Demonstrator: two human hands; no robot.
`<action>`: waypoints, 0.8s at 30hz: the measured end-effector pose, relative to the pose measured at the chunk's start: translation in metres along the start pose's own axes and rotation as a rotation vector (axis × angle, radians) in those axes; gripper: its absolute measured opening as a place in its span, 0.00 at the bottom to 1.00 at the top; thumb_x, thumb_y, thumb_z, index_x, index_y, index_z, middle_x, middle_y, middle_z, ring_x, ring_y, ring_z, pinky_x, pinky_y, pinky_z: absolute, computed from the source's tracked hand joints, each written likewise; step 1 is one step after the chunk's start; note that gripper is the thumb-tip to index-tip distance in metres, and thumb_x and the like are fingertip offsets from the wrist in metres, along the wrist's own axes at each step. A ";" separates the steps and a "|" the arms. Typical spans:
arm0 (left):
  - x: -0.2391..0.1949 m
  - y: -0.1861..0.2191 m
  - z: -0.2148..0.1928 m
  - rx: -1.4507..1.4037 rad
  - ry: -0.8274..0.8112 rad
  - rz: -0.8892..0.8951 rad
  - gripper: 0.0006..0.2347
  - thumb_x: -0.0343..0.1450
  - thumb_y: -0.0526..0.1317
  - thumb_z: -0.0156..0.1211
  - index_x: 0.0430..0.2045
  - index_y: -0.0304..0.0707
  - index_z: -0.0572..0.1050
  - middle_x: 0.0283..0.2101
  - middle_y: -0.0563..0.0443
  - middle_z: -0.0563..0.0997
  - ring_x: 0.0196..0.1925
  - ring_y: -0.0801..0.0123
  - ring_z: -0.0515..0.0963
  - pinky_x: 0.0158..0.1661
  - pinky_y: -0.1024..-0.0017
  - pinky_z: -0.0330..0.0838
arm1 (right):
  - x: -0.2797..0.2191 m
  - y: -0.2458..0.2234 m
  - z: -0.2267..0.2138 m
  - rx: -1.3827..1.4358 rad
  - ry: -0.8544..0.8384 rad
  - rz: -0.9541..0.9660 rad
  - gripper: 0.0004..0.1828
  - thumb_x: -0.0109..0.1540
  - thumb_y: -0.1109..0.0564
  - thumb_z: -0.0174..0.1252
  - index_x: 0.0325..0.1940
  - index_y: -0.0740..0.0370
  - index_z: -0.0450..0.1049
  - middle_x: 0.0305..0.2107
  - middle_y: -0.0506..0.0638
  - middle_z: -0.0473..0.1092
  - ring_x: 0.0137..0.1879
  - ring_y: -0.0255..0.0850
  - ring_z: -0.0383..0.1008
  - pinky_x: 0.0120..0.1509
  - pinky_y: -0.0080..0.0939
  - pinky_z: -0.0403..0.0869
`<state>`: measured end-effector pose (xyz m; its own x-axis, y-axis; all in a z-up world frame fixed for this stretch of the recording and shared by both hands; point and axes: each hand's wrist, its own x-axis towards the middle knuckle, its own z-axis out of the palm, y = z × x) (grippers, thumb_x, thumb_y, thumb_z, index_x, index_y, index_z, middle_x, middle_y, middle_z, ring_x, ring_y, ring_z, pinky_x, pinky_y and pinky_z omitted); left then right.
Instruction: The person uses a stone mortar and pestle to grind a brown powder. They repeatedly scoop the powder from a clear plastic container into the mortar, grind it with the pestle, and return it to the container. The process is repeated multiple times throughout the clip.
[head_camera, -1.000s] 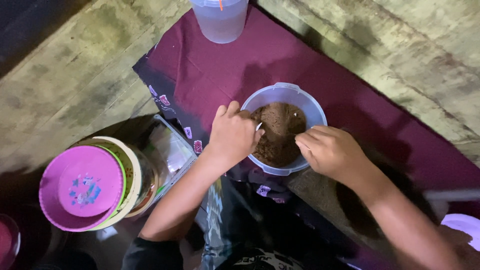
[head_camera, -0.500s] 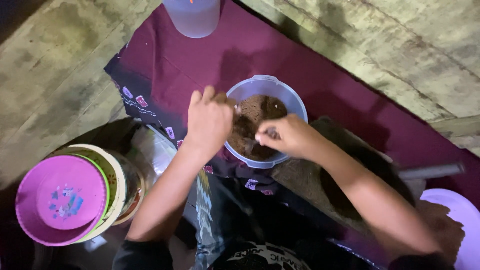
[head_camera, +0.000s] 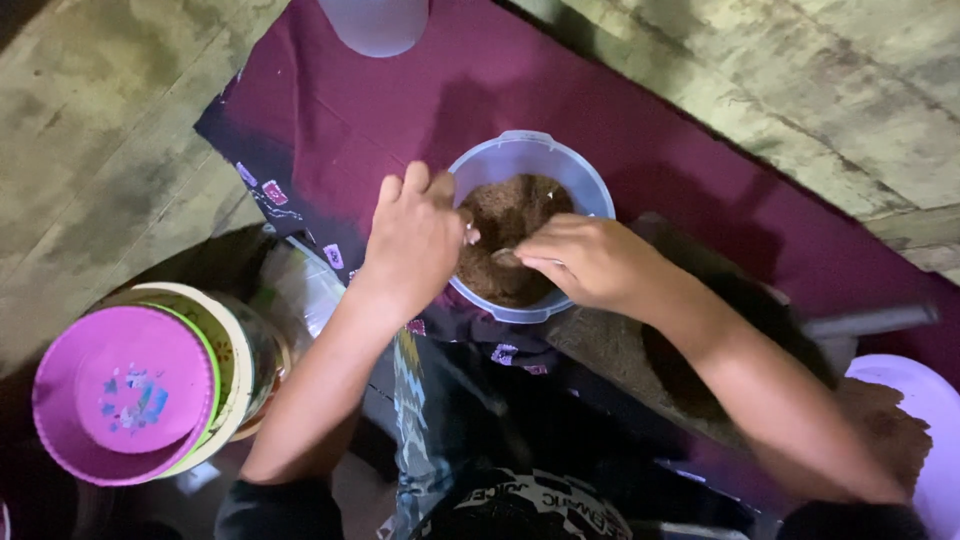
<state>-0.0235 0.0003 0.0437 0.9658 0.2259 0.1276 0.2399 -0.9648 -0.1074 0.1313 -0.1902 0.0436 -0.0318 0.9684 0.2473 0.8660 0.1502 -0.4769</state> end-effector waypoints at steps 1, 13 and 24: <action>-0.006 0.005 -0.010 -0.025 -0.005 0.038 0.11 0.69 0.55 0.62 0.29 0.54 0.85 0.38 0.54 0.77 0.46 0.59 0.68 0.44 0.61 0.59 | -0.006 -0.012 -0.014 0.029 -0.020 0.008 0.15 0.71 0.52 0.46 0.44 0.57 0.79 0.34 0.52 0.78 0.43 0.52 0.79 0.48 0.52 0.78; 0.034 0.019 0.035 0.096 -0.008 0.017 0.12 0.74 0.42 0.55 0.23 0.48 0.84 0.29 0.51 0.85 0.50 0.61 0.74 0.48 0.57 0.52 | 0.003 0.091 0.067 -0.398 0.212 -0.083 0.06 0.62 0.59 0.55 0.32 0.59 0.76 0.20 0.52 0.69 0.30 0.50 0.73 0.35 0.49 0.75; -0.003 0.020 0.041 -0.007 0.095 0.095 0.10 0.72 0.44 0.57 0.21 0.48 0.81 0.29 0.55 0.80 0.42 0.61 0.73 0.45 0.56 0.55 | -0.026 0.029 0.018 -0.472 0.064 0.035 0.09 0.66 0.57 0.51 0.33 0.59 0.73 0.22 0.53 0.70 0.33 0.51 0.73 0.37 0.49 0.74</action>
<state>-0.0170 -0.0145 0.0006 0.9703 0.1201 0.2099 0.1467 -0.9823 -0.1164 0.1483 -0.2077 0.0081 0.0199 0.9548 0.2965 0.9985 -0.0040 -0.0540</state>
